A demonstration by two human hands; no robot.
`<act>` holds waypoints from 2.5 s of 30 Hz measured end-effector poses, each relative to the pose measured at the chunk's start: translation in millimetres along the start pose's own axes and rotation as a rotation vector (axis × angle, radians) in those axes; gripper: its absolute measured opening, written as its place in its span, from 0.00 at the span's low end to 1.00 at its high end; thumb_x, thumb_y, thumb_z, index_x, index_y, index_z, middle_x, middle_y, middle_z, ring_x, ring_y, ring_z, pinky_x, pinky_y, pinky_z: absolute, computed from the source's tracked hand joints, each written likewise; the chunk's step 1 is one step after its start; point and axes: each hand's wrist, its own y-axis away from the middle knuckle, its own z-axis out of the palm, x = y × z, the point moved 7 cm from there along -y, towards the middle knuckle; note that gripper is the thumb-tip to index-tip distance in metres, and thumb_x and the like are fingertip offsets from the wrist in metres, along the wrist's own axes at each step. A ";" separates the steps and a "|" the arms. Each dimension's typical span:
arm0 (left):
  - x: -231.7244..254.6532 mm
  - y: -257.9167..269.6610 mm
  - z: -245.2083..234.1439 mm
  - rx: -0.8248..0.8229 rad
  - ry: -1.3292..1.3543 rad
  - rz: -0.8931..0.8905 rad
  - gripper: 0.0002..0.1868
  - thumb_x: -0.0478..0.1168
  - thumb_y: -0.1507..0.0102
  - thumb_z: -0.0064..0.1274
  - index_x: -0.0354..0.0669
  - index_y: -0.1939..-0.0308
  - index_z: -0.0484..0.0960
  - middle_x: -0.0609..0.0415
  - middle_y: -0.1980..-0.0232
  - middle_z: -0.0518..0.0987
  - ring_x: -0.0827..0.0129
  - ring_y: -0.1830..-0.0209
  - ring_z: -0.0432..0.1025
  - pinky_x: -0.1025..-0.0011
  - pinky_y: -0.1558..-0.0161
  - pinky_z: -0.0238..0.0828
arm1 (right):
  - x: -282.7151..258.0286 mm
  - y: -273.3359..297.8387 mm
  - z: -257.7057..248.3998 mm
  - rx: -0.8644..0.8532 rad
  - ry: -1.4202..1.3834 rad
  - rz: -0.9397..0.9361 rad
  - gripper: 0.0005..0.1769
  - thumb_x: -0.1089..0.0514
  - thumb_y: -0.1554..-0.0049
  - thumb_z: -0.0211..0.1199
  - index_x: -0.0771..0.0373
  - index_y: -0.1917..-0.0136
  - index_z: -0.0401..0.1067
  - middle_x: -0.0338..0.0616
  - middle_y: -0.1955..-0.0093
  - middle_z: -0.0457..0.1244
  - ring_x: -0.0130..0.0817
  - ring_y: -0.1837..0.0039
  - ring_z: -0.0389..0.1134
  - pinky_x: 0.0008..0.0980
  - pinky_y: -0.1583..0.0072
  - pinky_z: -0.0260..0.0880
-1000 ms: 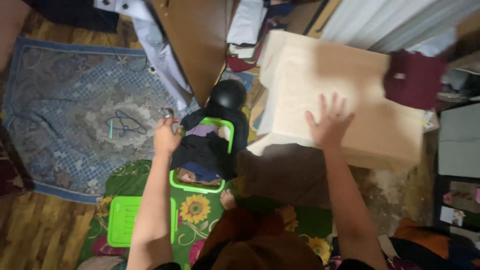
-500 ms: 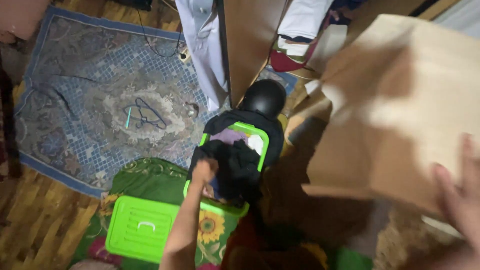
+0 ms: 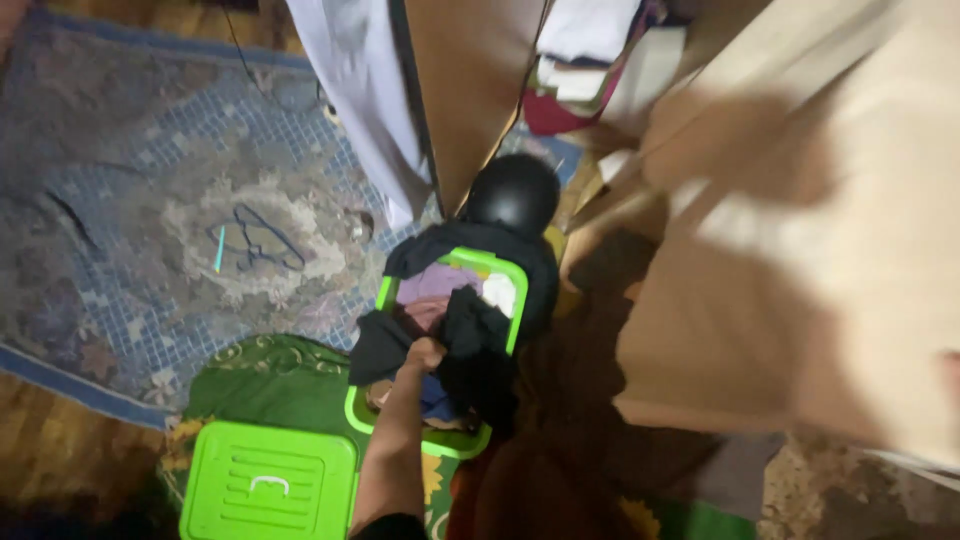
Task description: The person folds a maroon garment and then a black garment on a small padded folding board. The maroon item is folded into a compact rectangle and set aside. The black item is unfolded, smoothed, and folded multiple times before being placed next to the maroon item.
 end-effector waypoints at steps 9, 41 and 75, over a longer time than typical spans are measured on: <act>238.9 123.0 -307.6 -0.121 0.778 0.413 0.31 0.29 0.52 0.70 0.27 0.44 0.79 0.35 0.47 0.79 0.45 0.42 0.73 0.54 0.40 0.67 | -15.9 -37.2 -36.9 -0.019 0.163 0.410 0.44 0.27 0.42 0.51 0.32 0.15 0.52 0.49 0.15 0.51 0.63 0.17 0.49 0.84 0.30 0.47; 660.9 294.1 -429.4 0.188 0.265 0.769 0.21 0.41 0.38 0.62 0.54 0.41 0.83 0.54 0.43 0.84 0.59 0.39 0.77 0.60 0.37 0.72 | 94.3 -93.8 -37.6 -0.319 -1.803 1.215 0.30 0.32 0.48 0.68 0.50 0.40 0.73 0.43 0.43 0.67 0.46 0.42 0.69 0.54 0.42 0.71; 599.6 372.6 -540.8 -0.037 0.443 1.023 0.07 0.42 0.32 0.56 0.45 0.63 0.83 0.65 0.62 0.79 0.78 0.60 0.70 0.75 0.53 0.64 | 305.5 -1.6 -351.0 -0.086 -0.635 1.075 0.15 0.60 0.37 0.64 0.74 0.43 0.79 0.54 0.40 0.70 0.46 0.39 0.68 0.48 0.36 0.65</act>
